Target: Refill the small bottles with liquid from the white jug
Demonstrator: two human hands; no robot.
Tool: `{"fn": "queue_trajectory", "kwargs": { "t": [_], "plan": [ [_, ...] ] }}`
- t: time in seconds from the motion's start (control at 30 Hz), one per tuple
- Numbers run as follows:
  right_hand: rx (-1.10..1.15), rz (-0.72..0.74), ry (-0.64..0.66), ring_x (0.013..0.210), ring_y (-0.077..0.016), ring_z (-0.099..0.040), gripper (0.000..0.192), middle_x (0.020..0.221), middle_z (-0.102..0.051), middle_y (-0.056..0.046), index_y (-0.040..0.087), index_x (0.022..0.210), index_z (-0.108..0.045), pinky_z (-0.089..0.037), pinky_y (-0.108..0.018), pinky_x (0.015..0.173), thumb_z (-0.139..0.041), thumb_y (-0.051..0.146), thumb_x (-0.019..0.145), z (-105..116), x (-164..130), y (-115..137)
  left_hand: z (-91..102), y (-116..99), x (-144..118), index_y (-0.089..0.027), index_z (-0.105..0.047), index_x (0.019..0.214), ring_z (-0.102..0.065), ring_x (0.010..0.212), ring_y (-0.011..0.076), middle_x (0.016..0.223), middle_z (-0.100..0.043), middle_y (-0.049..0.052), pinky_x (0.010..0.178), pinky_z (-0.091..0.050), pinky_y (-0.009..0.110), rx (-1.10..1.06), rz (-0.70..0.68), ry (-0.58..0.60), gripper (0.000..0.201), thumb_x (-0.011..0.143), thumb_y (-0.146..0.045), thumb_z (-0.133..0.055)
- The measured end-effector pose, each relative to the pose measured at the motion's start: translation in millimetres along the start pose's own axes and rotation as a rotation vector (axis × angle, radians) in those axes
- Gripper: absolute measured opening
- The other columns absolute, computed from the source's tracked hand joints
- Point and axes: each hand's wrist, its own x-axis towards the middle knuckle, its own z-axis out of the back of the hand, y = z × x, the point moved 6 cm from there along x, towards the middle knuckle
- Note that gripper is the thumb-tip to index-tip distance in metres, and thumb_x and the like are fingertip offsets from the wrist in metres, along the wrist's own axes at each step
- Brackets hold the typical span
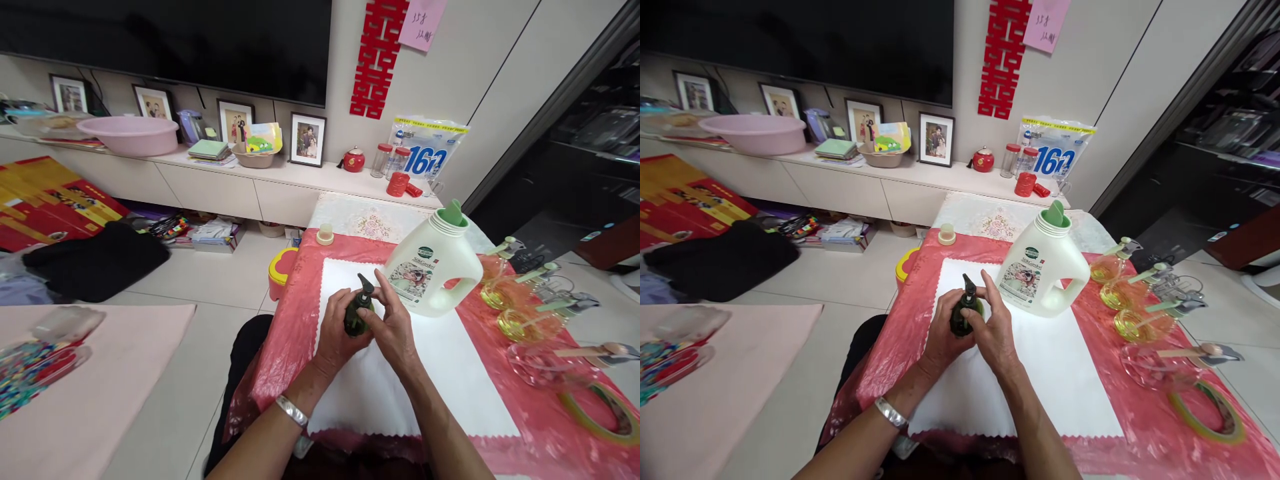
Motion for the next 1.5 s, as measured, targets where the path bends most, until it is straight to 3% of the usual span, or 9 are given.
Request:
{"fn": "queue_trajectory", "kwargs": {
  "t": [0.37,0.5,0.77,0.9,1.17,1.27,1.37,1.5],
  "plan": [
    [0.025,0.027,0.087,0.13,-0.0236,-0.057,0.071,0.133,-0.063,-0.007,0.025,0.155,-0.038,-0.045,-0.047,0.113,-0.063,0.035,0.089,1,-1,-5,-1.0,0,0,-0.022,-0.045,0.14,-0.061,0.119,0.0297,0.127,-0.063,0.013,0.1,-0.056,0.051,-0.034,-0.027,-0.025,0.072,0.078,-0.036,-0.078],
    [-0.002,0.035,0.1,0.124,-0.0226,-0.061,0.068,0.13,-0.064,-0.008,0.024,0.153,-0.041,-0.047,-0.045,0.111,-0.063,0.037,0.09,1,0,-3,-0.5,-2,0,-0.021,-0.044,0.141,-0.061,0.12,0.0294,0.127,-0.063,0.013,0.101,-0.055,0.051,-0.042,-0.041,-0.027,0.071,0.081,-0.04,-0.076],
    [-0.208,0.033,-0.041,0.114,-0.027,-0.059,0.083,0.12,-0.064,-0.009,0.02,0.148,-0.05,-0.047,-0.05,0.107,-0.077,0.037,0.072,-1,4,3,1.0,-1,-2,-0.021,-0.044,0.14,-0.061,0.12,0.0315,0.127,-0.063,0.015,0.101,-0.056,0.054,-0.03,-0.045,-0.017,0.07,0.079,-0.035,-0.077],
    [-0.241,0.031,-0.062,0.107,-0.0252,-0.063,0.078,0.111,-0.066,-0.007,0.02,0.149,-0.05,-0.051,-0.047,0.102,-0.07,0.033,0.074,-1,3,7,1.4,0,-2,-0.021,-0.045,0.138,-0.062,0.119,0.0309,0.126,-0.063,0.014,0.099,-0.057,0.053,-0.03,-0.032,-0.015,0.07,0.078,-0.035,-0.078],
    [-0.162,0.049,0.0,0.116,-0.0249,-0.064,0.066,0.123,-0.068,-0.007,0.025,0.148,-0.051,-0.052,-0.045,0.106,-0.06,0.03,0.082,2,-2,9,-1.0,-1,-2,-0.021,-0.044,0.138,-0.062,0.118,0.0307,0.127,-0.062,0.015,0.098,-0.056,0.053,-0.004,-0.039,-0.034,0.067,0.079,-0.033,-0.075],
    [-0.08,0.074,0.019,0.121,-0.0242,-0.063,0.065,0.127,-0.066,-0.008,0.025,0.153,-0.044,-0.052,-0.046,0.107,-0.058,0.031,0.089,4,-1,21,-1.4,2,-2,-0.022,-0.043,0.14,-0.062,0.118,0.031,0.128,-0.062,0.014,0.1,-0.056,0.053,-0.033,-0.031,-0.018,0.073,0.078,-0.041,-0.078],
    [0.036,0.152,-0.022,0.122,-0.0233,-0.063,0.067,0.128,-0.065,-0.009,0.026,0.156,-0.037,-0.054,-0.045,0.105,-0.061,0.031,0.094,13,2,49,-1.2,5,-3,-0.022,-0.045,0.14,-0.061,0.121,0.032,0.127,-0.062,0.014,0.102,-0.054,0.054,-0.053,-0.011,0.018,0.075,0.078,-0.05,-0.078],
    [0.168,0.36,-0.185,0.117,-0.023,-0.066,0.058,0.123,-0.067,-0.009,0.027,0.148,-0.049,-0.057,-0.043,0.101,-0.067,0.022,0.093,43,1,96,-1.4,7,-5,-0.023,-0.045,0.14,-0.06,0.124,0.0334,0.128,-0.061,0.014,0.105,-0.052,0.056,-0.056,-0.007,0.052,0.076,0.079,-0.057,-0.077]
  ]
}}
